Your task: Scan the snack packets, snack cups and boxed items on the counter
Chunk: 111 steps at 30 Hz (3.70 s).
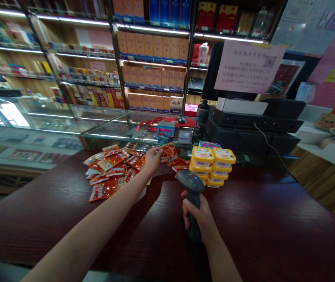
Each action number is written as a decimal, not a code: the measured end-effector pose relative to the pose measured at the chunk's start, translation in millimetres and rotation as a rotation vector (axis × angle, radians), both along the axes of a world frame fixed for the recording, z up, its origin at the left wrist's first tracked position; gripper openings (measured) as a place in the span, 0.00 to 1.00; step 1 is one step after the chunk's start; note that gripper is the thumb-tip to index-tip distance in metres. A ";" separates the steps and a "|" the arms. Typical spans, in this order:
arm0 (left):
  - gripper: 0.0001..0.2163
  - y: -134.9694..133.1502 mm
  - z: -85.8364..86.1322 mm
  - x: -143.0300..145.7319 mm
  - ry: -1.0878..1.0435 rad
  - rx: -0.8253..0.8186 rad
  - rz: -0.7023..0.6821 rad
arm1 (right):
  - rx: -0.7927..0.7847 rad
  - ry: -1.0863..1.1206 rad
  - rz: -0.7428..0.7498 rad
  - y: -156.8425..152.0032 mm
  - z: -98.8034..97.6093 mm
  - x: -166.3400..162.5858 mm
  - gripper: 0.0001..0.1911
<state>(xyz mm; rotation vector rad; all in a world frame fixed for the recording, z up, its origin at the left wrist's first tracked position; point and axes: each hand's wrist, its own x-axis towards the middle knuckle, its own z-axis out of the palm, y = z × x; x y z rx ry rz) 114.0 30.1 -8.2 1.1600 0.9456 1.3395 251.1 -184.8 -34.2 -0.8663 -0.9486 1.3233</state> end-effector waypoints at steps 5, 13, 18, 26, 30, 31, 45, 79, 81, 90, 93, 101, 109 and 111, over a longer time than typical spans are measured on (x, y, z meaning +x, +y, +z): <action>0.14 -40.7 -15.0 -30.4 -0.037 0.108 0.018 | -0.003 -0.002 -0.006 -0.9 -2.9 -0.8 0.20; 0.06 -67.6 -38.3 -41.0 0.337 0.297 0.222 | -0.003 -0.031 0.009 -3.0 -2.5 -2.5 0.20; 0.30 -69.3 -43.1 -34.3 0.206 0.251 0.259 | -0.006 -0.043 0.017 -3.5 -2.9 -0.8 0.20; 0.08 -63.3 -50.7 -36.8 0.052 0.163 0.102 | -0.081 -0.114 0.009 -4.2 3.1 -3.3 0.26; 0.08 -61.7 -52.1 -40.9 0.128 0.177 0.222 | -0.124 -0.174 0.036 -4.2 3.1 -5.6 0.23; 0.08 -61.5 -51.9 -41.6 0.148 0.177 0.238 | -0.125 -0.193 0.048 -4.4 2.8 -6.0 0.22; 0.07 -62.3 -49.0 -41.9 0.184 0.187 0.306 | -0.110 -0.229 0.073 -6.8 4.9 -6.1 0.18; 0.09 -75.8 13.3 -107.1 1.527 0.154 0.467 | -0.100 -0.169 0.010 -6.8 3.1 -3.6 0.22; 0.10 -81.7 8.8 -103.7 1.644 0.252 0.472 | -0.098 -0.168 0.013 -7.1 3.8 -3.6 0.22; 0.11 -92.6 -21.2 -87.2 1.627 0.691 0.022 | -0.095 -0.173 -0.002 -6.3 3.0 -3.3 0.22; 0.10 -92.4 -23.1 -84.9 1.688 0.615 0.014 | -0.092 -0.175 -0.004 -6.3 2.9 -2.9 0.21; 0.14 -93.4 -19.2 -92.4 1.697 0.480 0.168 | -0.097 -0.163 -0.016 -5.8 2.5 -2.6 0.21; 0.14 -99.0 -17.4 -87.9 1.703 0.529 0.261 | -0.093 -0.149 -0.033 -2.6 1.2 -1.9 0.22; 0.13 -99.4 -15.1 -84.7 1.645 0.561 0.235 | -0.095 -0.149 -0.033 -2.2 1.8 -1.5 0.22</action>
